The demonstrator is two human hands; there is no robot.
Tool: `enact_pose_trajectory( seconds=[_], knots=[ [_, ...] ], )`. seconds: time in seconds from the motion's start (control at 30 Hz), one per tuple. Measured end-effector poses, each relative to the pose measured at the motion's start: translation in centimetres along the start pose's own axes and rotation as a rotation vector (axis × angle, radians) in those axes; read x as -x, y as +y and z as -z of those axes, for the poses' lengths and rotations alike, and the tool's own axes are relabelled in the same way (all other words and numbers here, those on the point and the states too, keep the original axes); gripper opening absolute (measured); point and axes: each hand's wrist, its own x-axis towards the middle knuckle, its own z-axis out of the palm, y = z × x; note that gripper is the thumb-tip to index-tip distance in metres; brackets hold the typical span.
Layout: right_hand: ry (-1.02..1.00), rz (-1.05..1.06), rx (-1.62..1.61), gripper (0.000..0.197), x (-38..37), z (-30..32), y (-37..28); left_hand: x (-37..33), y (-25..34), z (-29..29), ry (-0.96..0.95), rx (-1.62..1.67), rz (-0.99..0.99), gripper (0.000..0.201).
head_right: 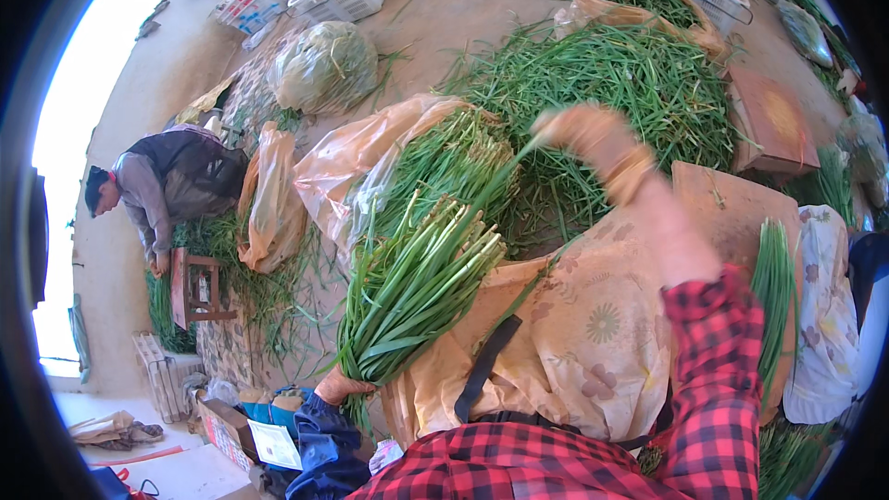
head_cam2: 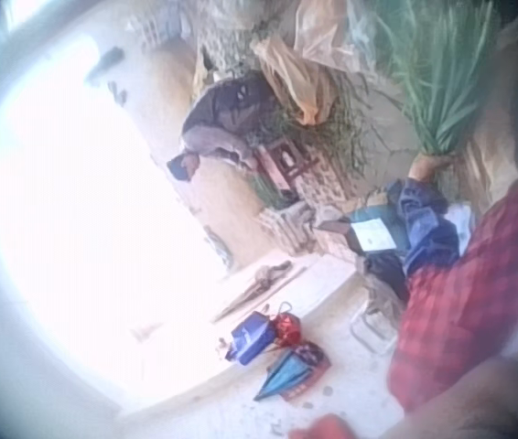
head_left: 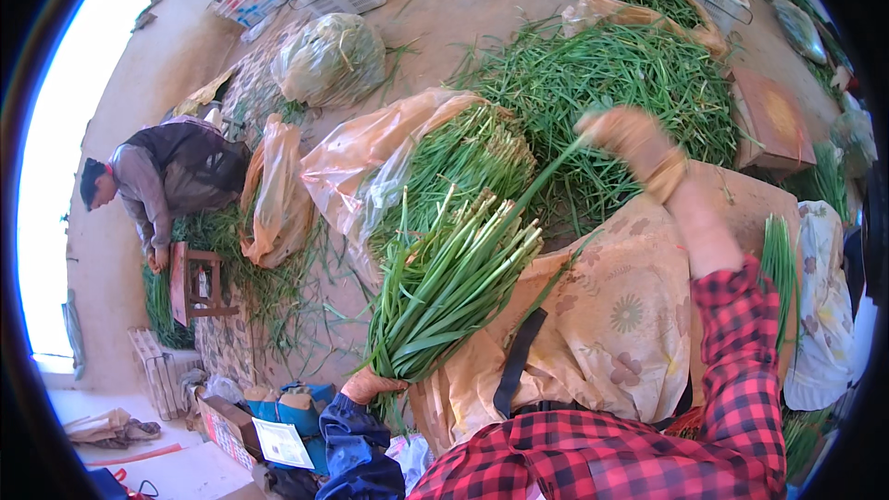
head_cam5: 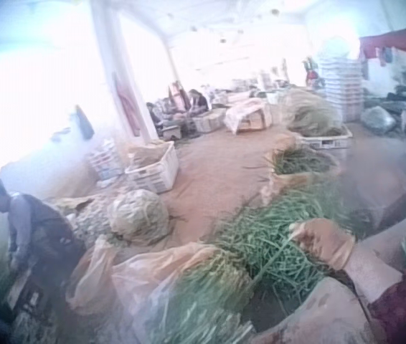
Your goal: The person picks up bunches of green vegetables, organizes the stems, and secures them with a red tie on a wooden board.
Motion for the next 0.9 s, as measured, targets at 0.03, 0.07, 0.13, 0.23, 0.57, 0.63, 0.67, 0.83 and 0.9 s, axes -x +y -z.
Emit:
enact_pose_trajectory(
  seconds=[0.03, 0.07, 0.13, 0.23, 0.57, 0.63, 0.67, 0.83, 0.9],
  knots=[
    [0.075, 0.071, -0.101, 0.024, -0.9, 3.4, -1.8, -0.1, 0.1, 0.1, -0.019, 0.02, 0.044, 0.052],
    [0.149, 0.138, -0.178, 0.028, -1.2, 7.3, -3.6, -0.6, 0.3, -0.2, -0.049, 0.04, 0.084, 0.052],
    [0.437, 0.007, 0.105, 0.03, -0.2, 11.6, -4.3, -1.1, 0.1, -0.6, -0.065, 0.095, 0.087, 0.053],
    [0.651, -0.276, 0.664, 0.036, 2.2, 11.0, -2.3, -1.7, -0.7, -0.4, -0.095, 0.146, 0.032, 0.053],
    [-0.011, -0.208, 0.296, 0.029, 8.2, -2.1, 8.5, -0.6, 2.2, -1.9, -0.104, -0.001, 0.031, 0.055],
    [0.073, -0.127, 0.303, 0.056, 6.4, -2.1, 7.1, 0.1, 2.7, -1.0, -0.062, -0.15, -0.028, 0.055],
    [0.033, 0.108, 0.378, 0.057, 5.7, -2.7, 6.5, 0.3, 3.0, -0.6, -0.046, -0.303, -0.087, 0.056],
    [-0.493, 0.297, 0.99, 0.084, 4.6, -10.4, 4.3, 0.8, 5.5, 0.6, -0.028, -0.809, -0.11, 0.05],
    [-0.51, 0.263, 1.184, 0.097, 4.5, -13.1, 5.7, 0.3, 9.4, -1.1, -0.072, -0.895, 0.021, 0.048]
  ],
)
